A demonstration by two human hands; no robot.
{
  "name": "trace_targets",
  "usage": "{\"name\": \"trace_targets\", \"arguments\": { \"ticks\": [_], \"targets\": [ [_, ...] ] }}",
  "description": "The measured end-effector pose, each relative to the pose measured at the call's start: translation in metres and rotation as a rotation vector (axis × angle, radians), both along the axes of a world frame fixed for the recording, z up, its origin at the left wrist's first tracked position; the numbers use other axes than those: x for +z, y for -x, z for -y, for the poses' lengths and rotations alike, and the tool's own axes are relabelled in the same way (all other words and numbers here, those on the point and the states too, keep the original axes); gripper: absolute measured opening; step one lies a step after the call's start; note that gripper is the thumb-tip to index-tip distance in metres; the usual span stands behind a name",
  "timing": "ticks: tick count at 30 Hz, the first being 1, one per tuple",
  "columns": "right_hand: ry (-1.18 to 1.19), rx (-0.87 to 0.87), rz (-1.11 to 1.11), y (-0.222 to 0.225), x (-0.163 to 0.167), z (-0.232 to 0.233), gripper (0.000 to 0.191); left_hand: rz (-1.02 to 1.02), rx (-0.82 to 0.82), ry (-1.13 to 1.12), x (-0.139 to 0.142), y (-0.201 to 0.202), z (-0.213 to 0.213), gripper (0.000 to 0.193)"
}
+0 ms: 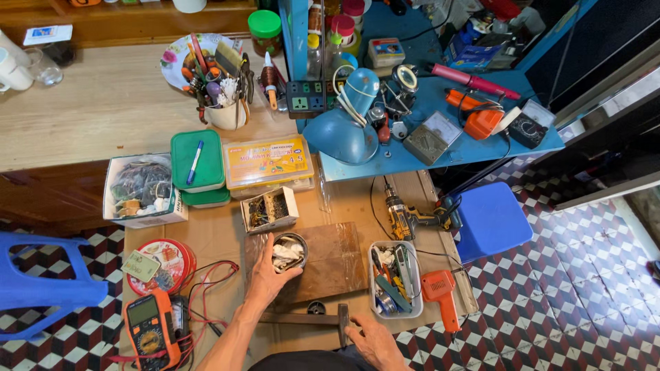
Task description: The person disassembles a fan, removes the motor, and then works on a small electronic component by stripping and winding copper wire. They use a utility knife and a multimeter during the process.
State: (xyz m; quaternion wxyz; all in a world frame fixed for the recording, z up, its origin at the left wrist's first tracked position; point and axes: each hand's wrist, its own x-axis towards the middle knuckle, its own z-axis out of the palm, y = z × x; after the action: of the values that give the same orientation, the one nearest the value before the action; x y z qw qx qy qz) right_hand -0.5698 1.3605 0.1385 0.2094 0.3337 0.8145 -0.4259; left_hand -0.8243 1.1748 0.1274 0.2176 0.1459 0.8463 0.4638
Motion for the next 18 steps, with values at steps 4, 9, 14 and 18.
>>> {"name": "trace_targets", "arguments": {
  "ticks": [4, 9, 14, 18],
  "targets": [
    [-0.185, 0.322, -0.170, -0.001, 0.003, 0.005, 0.041, -0.035, -0.015, -0.004, 0.005, 0.000, 0.001, 0.119],
    [-0.067, 0.052, 0.004, -0.009, -0.015, 0.003, 0.045, -0.002, -0.014, -0.006, 0.005, -0.001, 0.000, 0.119],
    [-0.081, 0.023, 0.007, 0.009, -0.046, 0.003, 0.052, -0.153, -0.004, -0.061, 0.002, 0.010, 0.002, 0.120],
    [-0.129, 0.033, 0.072, 0.048, -0.055, 0.010, 0.054, -0.073, 0.009, -0.090, 0.013, 0.020, 0.006, 0.122]
  ]
}}
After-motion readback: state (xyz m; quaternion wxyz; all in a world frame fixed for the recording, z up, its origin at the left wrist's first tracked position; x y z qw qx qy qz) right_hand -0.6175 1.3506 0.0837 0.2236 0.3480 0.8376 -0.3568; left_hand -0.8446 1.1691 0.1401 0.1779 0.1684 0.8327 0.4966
